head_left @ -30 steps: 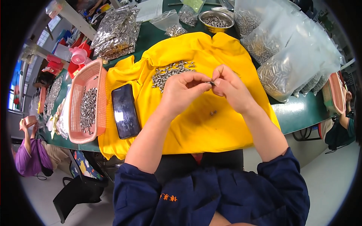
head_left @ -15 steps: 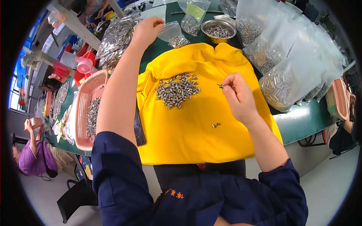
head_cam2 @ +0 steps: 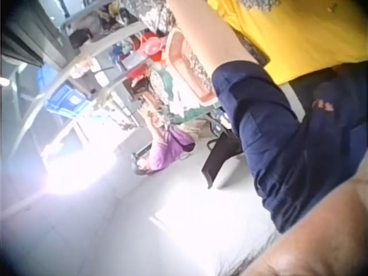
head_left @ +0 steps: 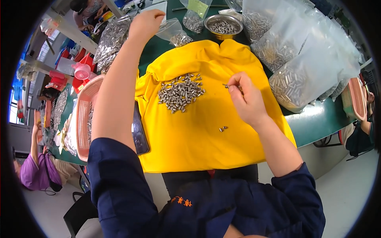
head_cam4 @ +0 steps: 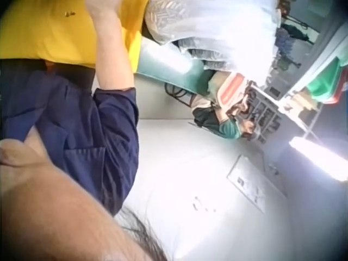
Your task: Assembling small metal hardware components by hand at an industrial workbench.
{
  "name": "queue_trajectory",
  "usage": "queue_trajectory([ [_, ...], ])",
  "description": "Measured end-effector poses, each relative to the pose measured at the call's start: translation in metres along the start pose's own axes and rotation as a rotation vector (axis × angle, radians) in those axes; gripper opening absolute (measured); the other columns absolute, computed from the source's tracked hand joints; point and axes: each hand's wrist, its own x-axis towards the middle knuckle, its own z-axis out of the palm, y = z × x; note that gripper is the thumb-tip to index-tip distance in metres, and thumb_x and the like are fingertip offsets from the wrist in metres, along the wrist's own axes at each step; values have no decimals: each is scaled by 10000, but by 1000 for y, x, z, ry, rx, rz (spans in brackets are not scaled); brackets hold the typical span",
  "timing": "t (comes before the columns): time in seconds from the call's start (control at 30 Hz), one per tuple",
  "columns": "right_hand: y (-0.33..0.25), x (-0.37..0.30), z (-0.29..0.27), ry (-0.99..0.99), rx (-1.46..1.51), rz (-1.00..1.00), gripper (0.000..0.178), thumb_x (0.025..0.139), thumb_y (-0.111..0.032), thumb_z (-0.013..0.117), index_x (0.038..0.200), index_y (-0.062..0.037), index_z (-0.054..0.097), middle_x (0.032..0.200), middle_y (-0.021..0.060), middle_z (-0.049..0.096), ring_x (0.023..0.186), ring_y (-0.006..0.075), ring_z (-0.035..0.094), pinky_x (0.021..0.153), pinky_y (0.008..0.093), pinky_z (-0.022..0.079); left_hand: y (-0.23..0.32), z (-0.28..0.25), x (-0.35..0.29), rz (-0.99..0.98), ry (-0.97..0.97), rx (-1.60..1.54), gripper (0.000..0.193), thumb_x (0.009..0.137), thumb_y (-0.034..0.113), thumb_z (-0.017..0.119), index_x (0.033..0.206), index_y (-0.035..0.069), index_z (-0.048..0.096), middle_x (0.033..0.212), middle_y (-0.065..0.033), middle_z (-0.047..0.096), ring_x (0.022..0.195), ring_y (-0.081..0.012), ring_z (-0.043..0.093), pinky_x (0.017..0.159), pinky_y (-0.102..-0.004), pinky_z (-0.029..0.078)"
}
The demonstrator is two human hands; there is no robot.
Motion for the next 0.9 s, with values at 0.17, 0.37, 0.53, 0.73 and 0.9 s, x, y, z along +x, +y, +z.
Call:
queue_trajectory([
  [0.17,2,2,-2,98,37,-62,68,788,-52,451,847,-35,480,685,54,486,595,110,447,551,239,371,58,-35,-70,-52,-198,-376,197,793,167,554,958,78,615,865,-63,631,785,-113,582,701,-237,447],
  [0.37,9,5,3,30,99,-34,85,793,-75,451,850,-21,482,658,41,475,583,96,423,537,238,362,106,1,-140,227,-497,-377,128,720,115,589,823,44,618,811,-102,596,776,-252,565,690,-313,448],
  [0.53,14,6,4,50,73,-81,92,787,-82,452,843,-17,487,627,40,474,560,109,429,527,245,367,120,3,-147,273,-517,-216,116,696,87,590,801,41,612,794,-96,572,758,-265,554,672,-333,443],
  [0.73,8,2,4,39,22,-128,98,776,-81,452,839,-18,492,620,61,500,559,139,472,533,267,388,114,8,-150,344,-503,-189,94,684,73,583,772,52,608,782,-89,560,775,-255,546,675,-332,437],
  [0.9,6,3,-1,-13,-21,-57,79,788,-43,456,854,-17,492,720,37,503,660,103,462,619,218,386,119,4,-151,237,-544,-175,71,681,62,580,748,55,601,778,-73,550,785,-244,540,677,-328,436],
])
